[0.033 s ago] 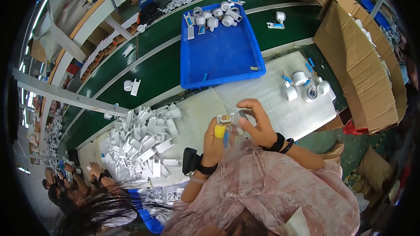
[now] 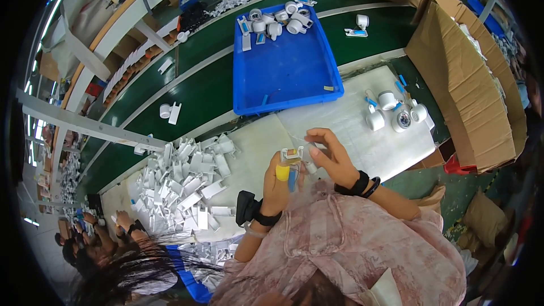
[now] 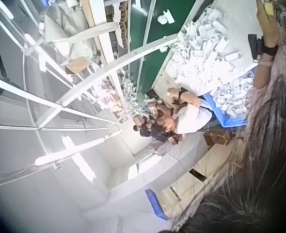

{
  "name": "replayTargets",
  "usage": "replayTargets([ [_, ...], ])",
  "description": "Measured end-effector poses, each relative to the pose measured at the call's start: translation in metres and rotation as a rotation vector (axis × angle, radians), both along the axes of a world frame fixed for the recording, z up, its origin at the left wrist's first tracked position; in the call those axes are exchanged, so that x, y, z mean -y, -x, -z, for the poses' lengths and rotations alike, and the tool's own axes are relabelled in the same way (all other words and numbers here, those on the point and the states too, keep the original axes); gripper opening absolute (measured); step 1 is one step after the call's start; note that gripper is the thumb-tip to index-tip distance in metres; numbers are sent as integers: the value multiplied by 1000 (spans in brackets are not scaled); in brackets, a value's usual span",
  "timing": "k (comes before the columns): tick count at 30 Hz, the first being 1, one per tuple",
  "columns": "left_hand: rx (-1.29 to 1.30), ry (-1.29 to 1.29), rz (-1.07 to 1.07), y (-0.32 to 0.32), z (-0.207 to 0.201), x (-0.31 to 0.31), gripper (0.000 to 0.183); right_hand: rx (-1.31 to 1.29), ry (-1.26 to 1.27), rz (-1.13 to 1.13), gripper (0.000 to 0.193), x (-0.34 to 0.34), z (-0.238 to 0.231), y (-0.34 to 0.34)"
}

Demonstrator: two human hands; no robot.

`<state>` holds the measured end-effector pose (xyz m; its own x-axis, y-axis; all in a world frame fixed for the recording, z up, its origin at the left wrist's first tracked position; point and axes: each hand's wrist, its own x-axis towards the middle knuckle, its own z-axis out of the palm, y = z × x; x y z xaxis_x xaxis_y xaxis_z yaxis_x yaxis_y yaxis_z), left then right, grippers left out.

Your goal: The person assembles handheld fans by picking up a motor and a battery, fitting them into a white plastic housing, and snapping a plastic cover onto the assembly.

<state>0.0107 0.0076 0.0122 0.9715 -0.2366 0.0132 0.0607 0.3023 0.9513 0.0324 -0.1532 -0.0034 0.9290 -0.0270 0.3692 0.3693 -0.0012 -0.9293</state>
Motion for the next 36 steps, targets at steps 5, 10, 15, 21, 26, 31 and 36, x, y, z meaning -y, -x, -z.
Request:
replayTargets([
  [5,-8,-14,86,-1,0,0,21,-486,-7,-426,25,9,24,-5],
  [10,-14,15,76,2,5,-1,24,-526,-88,-397,21,8,29,-4],
  [15,-100,73,63,3,8,-7,28,-576,55,-527,26,18,13,-11],
  [21,-104,-45,-35,4,7,-10,27,-380,37,-630,28,26,14,0],
  [26,-215,88,-5,5,12,-14,25,-193,155,-483,22,19,9,7],
  [31,-142,-49,-30,7,14,-5,25,-333,20,-511,18,13,9,14],
  [36,-188,-24,-38,9,18,-3,24,-172,94,-418,12,12,17,14],
])
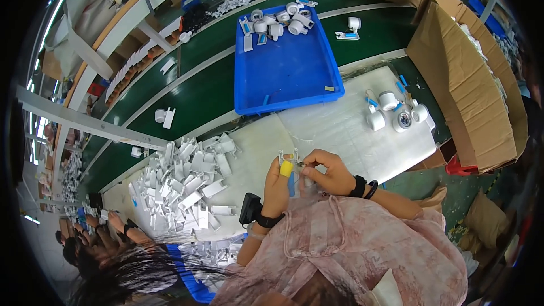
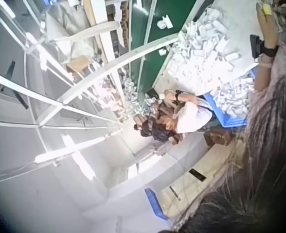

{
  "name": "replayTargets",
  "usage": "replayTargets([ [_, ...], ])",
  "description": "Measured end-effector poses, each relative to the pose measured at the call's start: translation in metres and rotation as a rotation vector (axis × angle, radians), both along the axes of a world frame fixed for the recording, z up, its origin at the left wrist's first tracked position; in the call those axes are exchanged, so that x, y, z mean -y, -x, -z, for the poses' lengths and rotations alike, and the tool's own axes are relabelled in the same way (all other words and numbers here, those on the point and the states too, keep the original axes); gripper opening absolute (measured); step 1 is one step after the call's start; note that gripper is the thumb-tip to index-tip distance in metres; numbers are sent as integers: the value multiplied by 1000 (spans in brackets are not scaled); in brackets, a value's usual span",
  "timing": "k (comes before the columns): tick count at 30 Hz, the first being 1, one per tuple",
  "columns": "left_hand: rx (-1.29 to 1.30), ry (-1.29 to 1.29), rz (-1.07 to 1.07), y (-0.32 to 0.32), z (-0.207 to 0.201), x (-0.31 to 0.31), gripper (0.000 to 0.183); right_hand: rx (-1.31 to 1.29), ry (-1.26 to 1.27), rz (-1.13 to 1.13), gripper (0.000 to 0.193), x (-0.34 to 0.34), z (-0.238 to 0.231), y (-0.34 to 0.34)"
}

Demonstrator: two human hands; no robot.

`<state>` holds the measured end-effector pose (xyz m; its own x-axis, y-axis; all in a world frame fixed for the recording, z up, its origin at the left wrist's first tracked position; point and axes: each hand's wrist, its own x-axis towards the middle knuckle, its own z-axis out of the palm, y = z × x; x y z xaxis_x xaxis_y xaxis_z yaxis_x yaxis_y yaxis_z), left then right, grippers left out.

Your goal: The person assembles handheld fans by picking up a motor and a battery, fitting them into a white plastic housing, and snapping a plastic cover onto the assembly.

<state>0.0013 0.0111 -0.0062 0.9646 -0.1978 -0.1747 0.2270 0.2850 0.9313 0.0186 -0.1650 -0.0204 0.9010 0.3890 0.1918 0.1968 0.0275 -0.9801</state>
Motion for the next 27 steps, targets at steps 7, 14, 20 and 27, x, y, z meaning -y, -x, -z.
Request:
replayTargets([
  [7,43,-15,7,1,-9,-2,27,160,129,120,9,1,-17,-2],
  [14,121,-213,46,1,-17,0,29,443,235,220,18,-1,-20,-3],
  [20,153,-260,79,3,-6,-1,29,648,252,228,22,1,-20,-6],
  [27,172,-305,117,4,-13,-2,27,701,245,248,21,1,-20,-6],
])
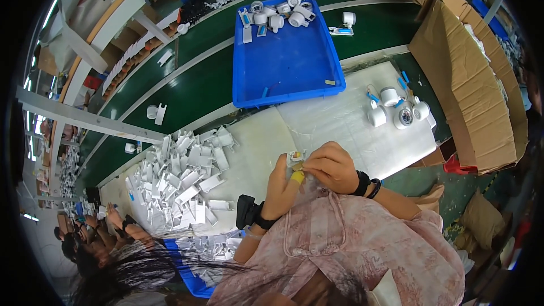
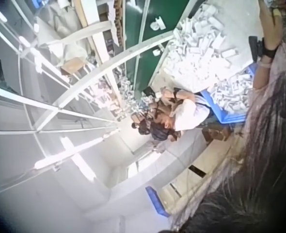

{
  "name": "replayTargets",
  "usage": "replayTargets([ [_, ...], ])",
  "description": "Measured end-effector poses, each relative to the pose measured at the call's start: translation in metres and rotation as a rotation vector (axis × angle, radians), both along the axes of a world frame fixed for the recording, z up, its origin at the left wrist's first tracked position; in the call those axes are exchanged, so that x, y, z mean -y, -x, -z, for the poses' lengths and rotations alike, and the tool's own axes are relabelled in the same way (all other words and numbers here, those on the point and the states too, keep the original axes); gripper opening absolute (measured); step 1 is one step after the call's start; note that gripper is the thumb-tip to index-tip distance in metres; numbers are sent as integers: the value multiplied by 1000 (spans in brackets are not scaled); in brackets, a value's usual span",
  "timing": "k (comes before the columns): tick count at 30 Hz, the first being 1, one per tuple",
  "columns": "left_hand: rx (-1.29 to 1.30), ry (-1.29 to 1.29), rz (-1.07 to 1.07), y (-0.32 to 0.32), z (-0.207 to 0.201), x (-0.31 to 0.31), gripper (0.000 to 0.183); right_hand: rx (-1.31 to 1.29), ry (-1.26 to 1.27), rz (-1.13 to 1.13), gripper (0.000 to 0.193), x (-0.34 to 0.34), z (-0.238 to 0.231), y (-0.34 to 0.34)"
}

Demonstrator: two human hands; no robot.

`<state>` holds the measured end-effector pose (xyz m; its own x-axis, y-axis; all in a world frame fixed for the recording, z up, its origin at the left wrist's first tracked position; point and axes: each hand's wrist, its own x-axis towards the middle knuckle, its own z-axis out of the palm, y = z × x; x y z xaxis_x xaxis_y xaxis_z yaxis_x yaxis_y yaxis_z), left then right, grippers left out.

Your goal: The person assembles handheld fans by picking up a motor and a battery, fitting them into a white plastic housing, and snapping a plastic cover onto the assembly.

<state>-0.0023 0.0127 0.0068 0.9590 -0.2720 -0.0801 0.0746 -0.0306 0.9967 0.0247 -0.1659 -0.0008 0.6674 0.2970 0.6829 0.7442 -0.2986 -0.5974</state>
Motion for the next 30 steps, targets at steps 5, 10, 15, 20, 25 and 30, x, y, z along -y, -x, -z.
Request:
replayTargets([
  [5,2,-44,16,0,-2,1,28,9,-3,9,22,0,1,0],
  [10,32,-49,31,0,-3,0,33,4,-4,22,23,0,2,1],
  [15,235,-27,29,1,-2,1,40,-72,-15,0,23,-1,-2,2],
  [20,58,-42,-27,4,11,3,38,-56,-12,10,25,-2,-2,2],
  [25,211,-41,-87,3,18,9,25,-39,-3,13,25,-3,-4,0],
  [30,121,-139,-87,4,13,1,28,-72,25,34,22,-9,-7,1],
])
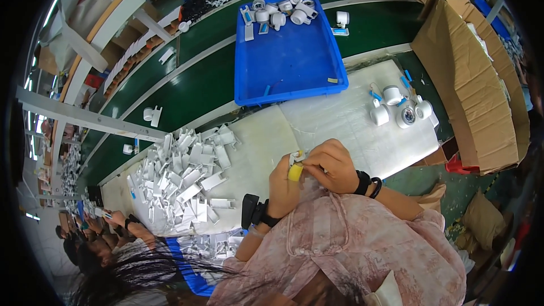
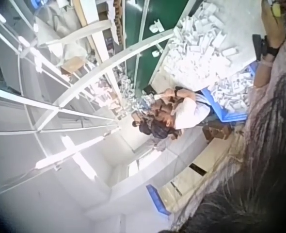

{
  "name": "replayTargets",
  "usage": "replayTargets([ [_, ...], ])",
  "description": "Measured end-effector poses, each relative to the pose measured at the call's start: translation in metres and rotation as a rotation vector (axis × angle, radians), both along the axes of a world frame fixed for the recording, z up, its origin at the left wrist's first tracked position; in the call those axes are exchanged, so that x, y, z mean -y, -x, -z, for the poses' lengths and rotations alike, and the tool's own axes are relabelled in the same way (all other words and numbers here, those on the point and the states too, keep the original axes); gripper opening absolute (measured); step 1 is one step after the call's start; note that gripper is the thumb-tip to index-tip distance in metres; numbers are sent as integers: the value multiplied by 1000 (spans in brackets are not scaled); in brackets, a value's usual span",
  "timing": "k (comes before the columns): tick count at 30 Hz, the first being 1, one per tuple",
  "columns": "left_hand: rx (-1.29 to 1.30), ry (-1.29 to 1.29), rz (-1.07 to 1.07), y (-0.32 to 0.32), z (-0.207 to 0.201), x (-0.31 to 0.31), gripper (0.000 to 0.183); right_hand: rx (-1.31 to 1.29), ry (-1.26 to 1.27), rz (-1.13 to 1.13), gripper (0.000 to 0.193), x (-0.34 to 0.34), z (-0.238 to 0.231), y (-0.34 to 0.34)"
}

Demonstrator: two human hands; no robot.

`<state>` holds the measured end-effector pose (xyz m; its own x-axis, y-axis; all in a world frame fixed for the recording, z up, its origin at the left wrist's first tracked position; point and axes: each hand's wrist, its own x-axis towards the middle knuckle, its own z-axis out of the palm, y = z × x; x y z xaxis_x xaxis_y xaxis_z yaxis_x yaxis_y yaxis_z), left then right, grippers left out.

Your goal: The person assembles handheld fans by picking up a motor and a battery, fitting them into a white plastic housing, and snapping a plastic cover onto the assembly.

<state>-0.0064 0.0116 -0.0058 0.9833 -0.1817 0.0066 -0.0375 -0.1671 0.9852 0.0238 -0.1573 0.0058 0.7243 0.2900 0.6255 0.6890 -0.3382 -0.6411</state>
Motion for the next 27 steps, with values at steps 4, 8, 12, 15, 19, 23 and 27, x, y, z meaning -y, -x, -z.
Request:
replayTargets([
  [4,-82,138,20,-3,-2,-2,24,-75,-9,-36,25,5,10,-1],
  [8,-183,477,15,-1,-13,-1,25,-655,-438,-107,34,5,18,-1],
  [12,-229,548,35,-1,-20,0,24,-887,-430,-141,32,9,25,3],
  [15,-222,466,6,-2,-15,-3,20,-700,-321,21,29,12,19,7],
  [19,-124,324,16,2,-18,-6,18,-482,-164,105,30,13,16,8],
  [23,-171,366,-32,7,-21,1,18,-350,-145,76,32,16,22,1],
  [27,-107,232,-82,10,-23,6,18,-317,-153,29,32,23,21,-6],
])
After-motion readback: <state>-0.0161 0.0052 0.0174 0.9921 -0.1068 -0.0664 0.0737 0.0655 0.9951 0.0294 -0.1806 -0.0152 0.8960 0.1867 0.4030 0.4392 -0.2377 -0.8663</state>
